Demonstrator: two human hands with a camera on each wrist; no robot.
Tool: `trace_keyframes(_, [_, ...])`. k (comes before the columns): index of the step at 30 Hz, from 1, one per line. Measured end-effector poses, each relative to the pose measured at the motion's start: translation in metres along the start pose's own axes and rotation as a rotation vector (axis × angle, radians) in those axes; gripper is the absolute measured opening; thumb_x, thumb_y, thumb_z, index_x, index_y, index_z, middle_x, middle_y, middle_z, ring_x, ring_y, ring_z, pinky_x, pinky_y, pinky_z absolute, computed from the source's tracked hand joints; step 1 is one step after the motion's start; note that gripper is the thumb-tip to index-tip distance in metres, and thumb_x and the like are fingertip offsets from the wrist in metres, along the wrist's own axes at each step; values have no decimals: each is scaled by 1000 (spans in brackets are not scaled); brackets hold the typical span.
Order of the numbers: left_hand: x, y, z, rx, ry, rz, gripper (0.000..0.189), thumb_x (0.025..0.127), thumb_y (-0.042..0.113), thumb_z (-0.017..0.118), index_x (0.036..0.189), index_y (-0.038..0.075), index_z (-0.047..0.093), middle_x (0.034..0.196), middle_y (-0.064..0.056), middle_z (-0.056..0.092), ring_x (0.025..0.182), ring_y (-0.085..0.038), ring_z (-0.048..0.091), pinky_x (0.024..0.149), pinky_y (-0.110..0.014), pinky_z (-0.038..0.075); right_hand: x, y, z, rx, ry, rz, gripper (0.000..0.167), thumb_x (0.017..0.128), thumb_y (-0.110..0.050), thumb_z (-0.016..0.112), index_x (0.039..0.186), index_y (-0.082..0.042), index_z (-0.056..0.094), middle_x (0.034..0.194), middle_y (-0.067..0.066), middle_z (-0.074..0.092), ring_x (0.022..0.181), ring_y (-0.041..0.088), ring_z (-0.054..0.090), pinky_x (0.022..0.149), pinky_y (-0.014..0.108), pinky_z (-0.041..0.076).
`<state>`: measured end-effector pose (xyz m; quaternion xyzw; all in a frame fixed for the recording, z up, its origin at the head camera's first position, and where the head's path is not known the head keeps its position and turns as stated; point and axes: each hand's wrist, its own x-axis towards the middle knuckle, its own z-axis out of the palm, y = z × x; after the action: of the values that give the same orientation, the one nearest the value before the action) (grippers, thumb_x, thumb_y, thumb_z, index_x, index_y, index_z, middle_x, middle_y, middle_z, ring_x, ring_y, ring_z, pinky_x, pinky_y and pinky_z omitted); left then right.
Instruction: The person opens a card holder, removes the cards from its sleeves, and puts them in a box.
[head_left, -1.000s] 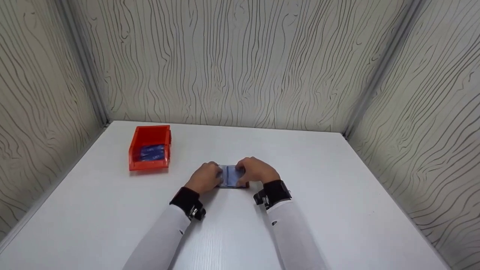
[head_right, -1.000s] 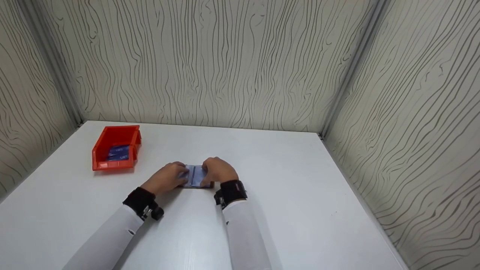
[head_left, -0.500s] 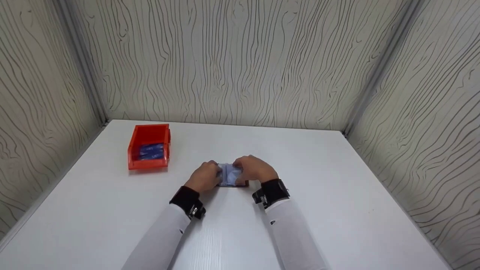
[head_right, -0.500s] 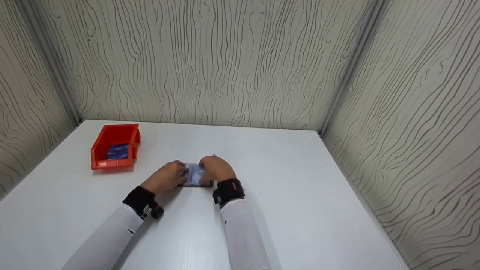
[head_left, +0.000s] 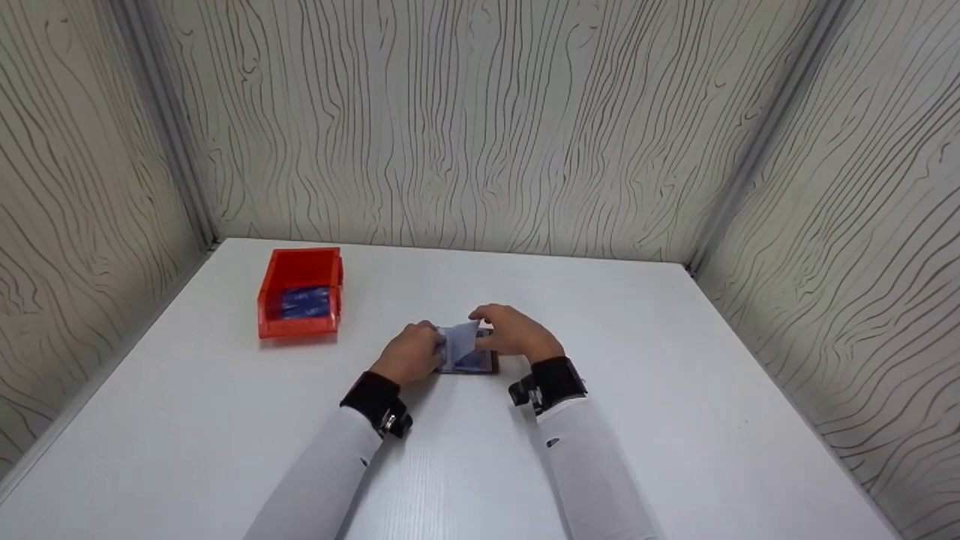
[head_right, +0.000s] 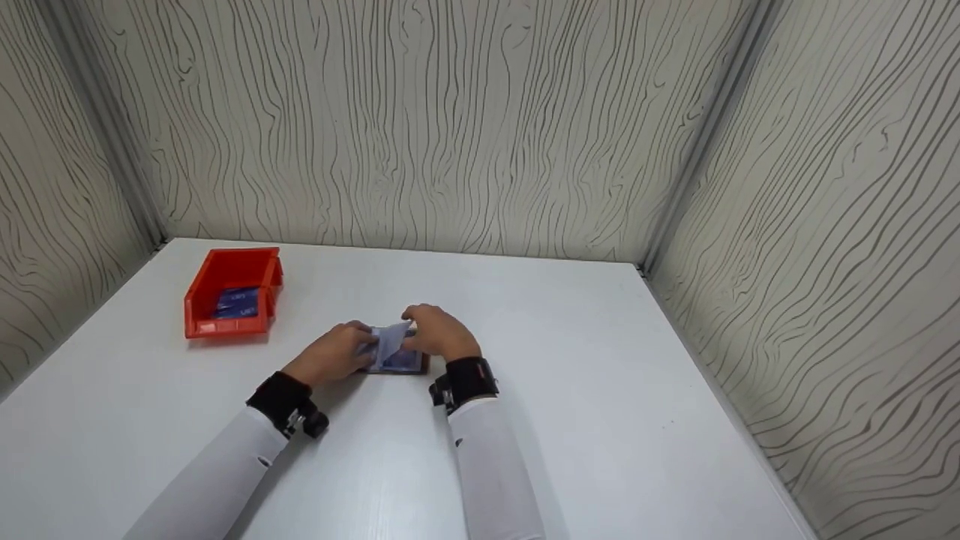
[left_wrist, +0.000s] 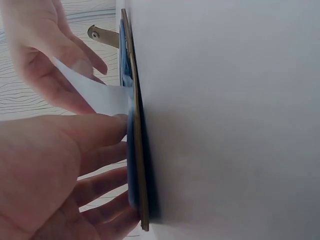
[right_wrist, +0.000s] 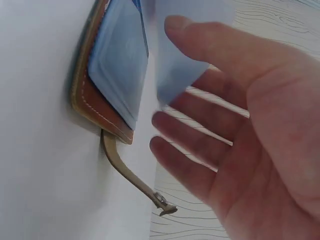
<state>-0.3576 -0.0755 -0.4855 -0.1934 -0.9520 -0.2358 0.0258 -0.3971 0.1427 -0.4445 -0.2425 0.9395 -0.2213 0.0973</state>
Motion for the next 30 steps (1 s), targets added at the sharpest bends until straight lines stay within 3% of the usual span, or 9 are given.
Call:
trace_keyframes(4, [-1,0,1,-27,24,19,20,95,5,72,111,-5,80,124,-26,74,117,-42,70,104,-54,59,-2,5,-3,88,28,78,69,99,-19,75,159,1,46,154,20,62,142,38,63,118,52,53])
trace_keyframes(7, [-1,1,1,-40,41,28,20,92,4,72,108,-4,80,121,-25,75,114,-42,70,101,-55,59,-1,8,-3,128,25,106,64,100,-21,76,153,2,50,145,21,69,135,37,67,115,51,55])
trace_keyframes(12, [0,1,-2,-59,34,-16,24,92,8,74,113,-4,79,119,-22,75,113,-38,70,101,-55,59,2,9,-3,104,7,43,37,100,-22,75,130,-1,71,129,18,77,121,32,72,108,48,58])
trace_keyframes(15, [0,2,-7,-84,16,-55,31,96,11,74,123,-4,77,125,-21,75,120,-37,70,106,-54,58,3,8,-4,99,-7,4,28,99,-18,75,123,-3,77,124,15,79,114,28,74,104,48,60])
trace_keyframes(22, [1,2,-20,-104,45,-78,31,99,14,76,125,-2,77,128,-20,75,125,-37,70,110,-54,57,6,6,-3,92,-47,-30,31,99,-15,74,127,-3,77,130,16,78,121,32,73,107,49,60])
trace_keyframes(28, [3,1,-27,-124,56,-114,31,101,17,75,127,1,76,135,-19,74,133,-35,68,114,-52,54,10,6,2,48,-43,-61,32,100,-18,73,128,-5,77,127,14,79,111,25,70,105,48,58])
trace_keyframes(30, [3,-1,-30,-133,58,-125,31,102,17,73,128,1,76,137,-18,73,135,-34,67,116,-52,54,11,5,3,44,-43,-69,34,100,-20,73,130,-4,76,130,14,78,118,26,70,109,50,57])
